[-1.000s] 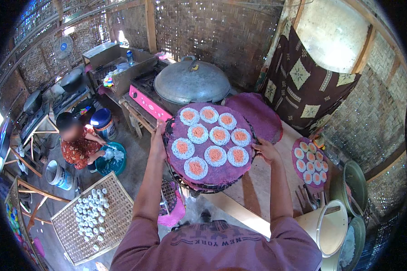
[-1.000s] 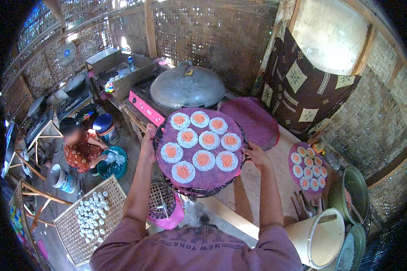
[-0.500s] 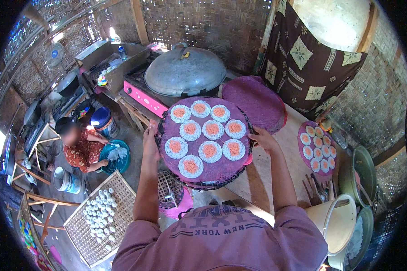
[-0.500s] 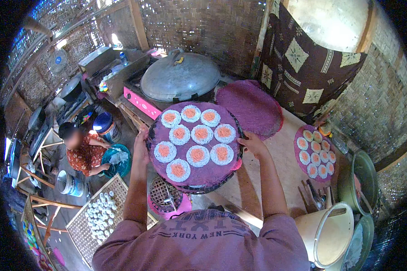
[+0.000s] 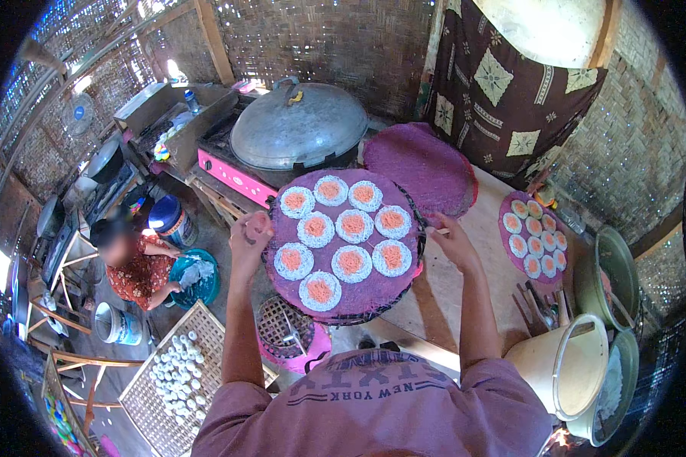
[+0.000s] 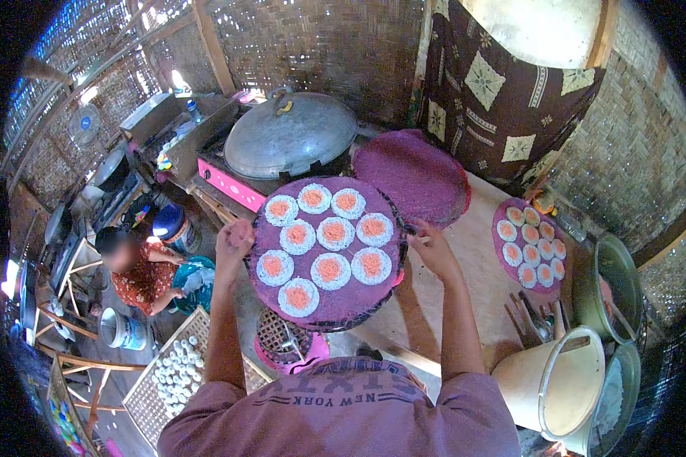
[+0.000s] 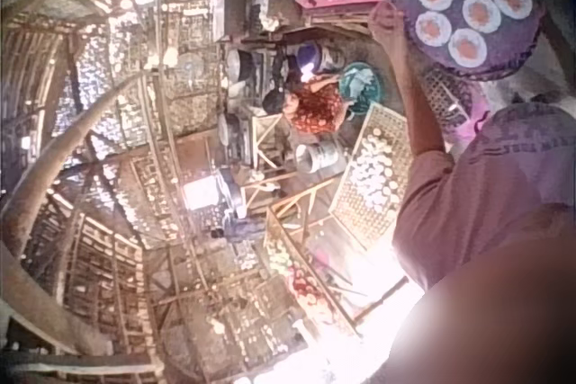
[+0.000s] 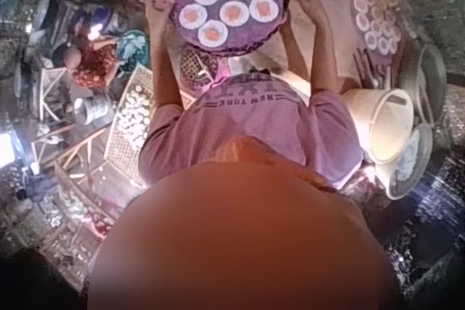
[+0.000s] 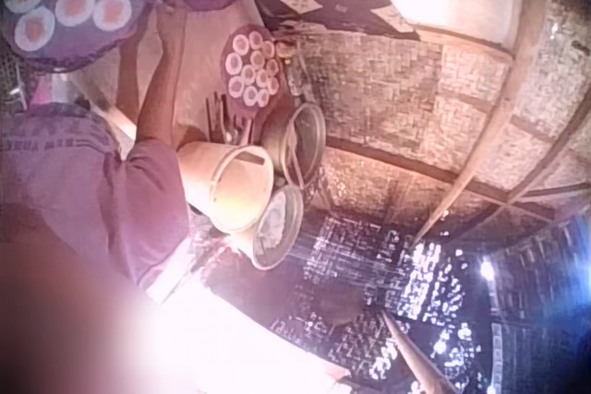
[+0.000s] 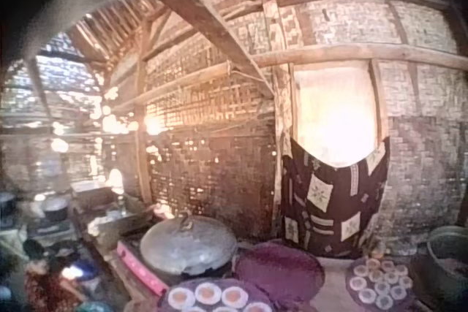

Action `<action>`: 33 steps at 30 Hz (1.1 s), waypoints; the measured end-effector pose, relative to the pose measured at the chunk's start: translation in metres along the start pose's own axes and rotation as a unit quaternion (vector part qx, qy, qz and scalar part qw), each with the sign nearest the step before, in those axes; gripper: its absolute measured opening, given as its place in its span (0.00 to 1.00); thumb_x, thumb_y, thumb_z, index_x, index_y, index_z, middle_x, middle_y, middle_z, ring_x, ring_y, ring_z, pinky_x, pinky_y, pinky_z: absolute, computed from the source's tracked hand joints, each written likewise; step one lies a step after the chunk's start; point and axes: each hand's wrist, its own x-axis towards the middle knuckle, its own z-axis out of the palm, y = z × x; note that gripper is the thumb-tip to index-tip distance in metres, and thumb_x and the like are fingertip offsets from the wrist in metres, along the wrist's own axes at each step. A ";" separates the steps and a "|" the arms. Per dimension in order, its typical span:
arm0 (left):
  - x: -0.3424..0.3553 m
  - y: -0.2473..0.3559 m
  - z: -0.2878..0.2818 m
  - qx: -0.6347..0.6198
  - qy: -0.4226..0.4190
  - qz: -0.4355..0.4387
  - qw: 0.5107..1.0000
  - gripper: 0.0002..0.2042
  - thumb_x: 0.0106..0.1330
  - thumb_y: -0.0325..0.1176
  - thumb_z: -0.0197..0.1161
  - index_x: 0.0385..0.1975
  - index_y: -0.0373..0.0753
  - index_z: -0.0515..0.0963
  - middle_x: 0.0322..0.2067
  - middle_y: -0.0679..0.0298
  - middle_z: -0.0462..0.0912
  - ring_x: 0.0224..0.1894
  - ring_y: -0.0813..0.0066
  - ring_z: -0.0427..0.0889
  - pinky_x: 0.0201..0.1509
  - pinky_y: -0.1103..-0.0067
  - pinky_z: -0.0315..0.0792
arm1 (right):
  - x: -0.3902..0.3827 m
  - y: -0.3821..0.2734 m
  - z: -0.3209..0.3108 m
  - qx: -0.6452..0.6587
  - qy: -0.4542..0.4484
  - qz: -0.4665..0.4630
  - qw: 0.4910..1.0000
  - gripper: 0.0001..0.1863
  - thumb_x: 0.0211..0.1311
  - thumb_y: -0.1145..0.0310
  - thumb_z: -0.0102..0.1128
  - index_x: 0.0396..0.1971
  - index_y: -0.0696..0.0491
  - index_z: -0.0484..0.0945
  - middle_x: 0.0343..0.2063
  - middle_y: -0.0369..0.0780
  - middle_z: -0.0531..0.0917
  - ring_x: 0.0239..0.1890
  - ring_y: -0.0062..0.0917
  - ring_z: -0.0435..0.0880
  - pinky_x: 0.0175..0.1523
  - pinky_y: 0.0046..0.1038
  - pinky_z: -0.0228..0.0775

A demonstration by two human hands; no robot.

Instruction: The person scoops pink and white dough into a wooden mold, presses it, and flips the mold to release round decorated cakes onto a purple mat. They repeat this process, arranging the finished cakes and occasionally adjusting the mold and mats.

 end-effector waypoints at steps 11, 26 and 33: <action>0.030 -0.014 -0.029 0.176 -0.161 0.086 0.967 0.34 0.48 0.37 0.74 0.56 0.36 0.67 0.56 0.56 0.70 0.62 0.61 0.65 0.66 0.68 0.57 | -0.189 -0.067 -0.084 0.032 0.047 -0.023 0.998 0.22 0.62 0.70 0.59 0.56 0.54 0.71 0.46 0.39 0.73 0.41 0.19 0.74 0.47 0.22 0.66; 0.031 0.167 0.129 0.160 -0.522 0.243 0.802 0.23 0.58 0.38 0.63 0.55 0.43 0.70 0.47 0.50 0.77 0.47 0.51 0.78 0.48 0.63 0.74 | -0.315 0.042 -0.303 -0.431 -0.225 0.337 0.807 0.11 0.55 0.67 0.59 0.37 0.50 0.84 0.36 0.42 0.85 0.40 0.35 0.82 0.45 0.35 0.73; -0.024 0.211 0.197 0.205 -0.566 0.374 0.706 0.23 0.58 0.35 0.62 0.53 0.34 0.70 0.59 0.51 0.67 0.61 0.54 0.66 0.63 0.64 0.61 | -0.317 0.110 -0.285 -0.414 -0.331 0.442 0.723 0.15 0.55 0.63 0.57 0.41 0.50 0.83 0.42 0.42 0.83 0.45 0.36 0.80 0.48 0.36 0.72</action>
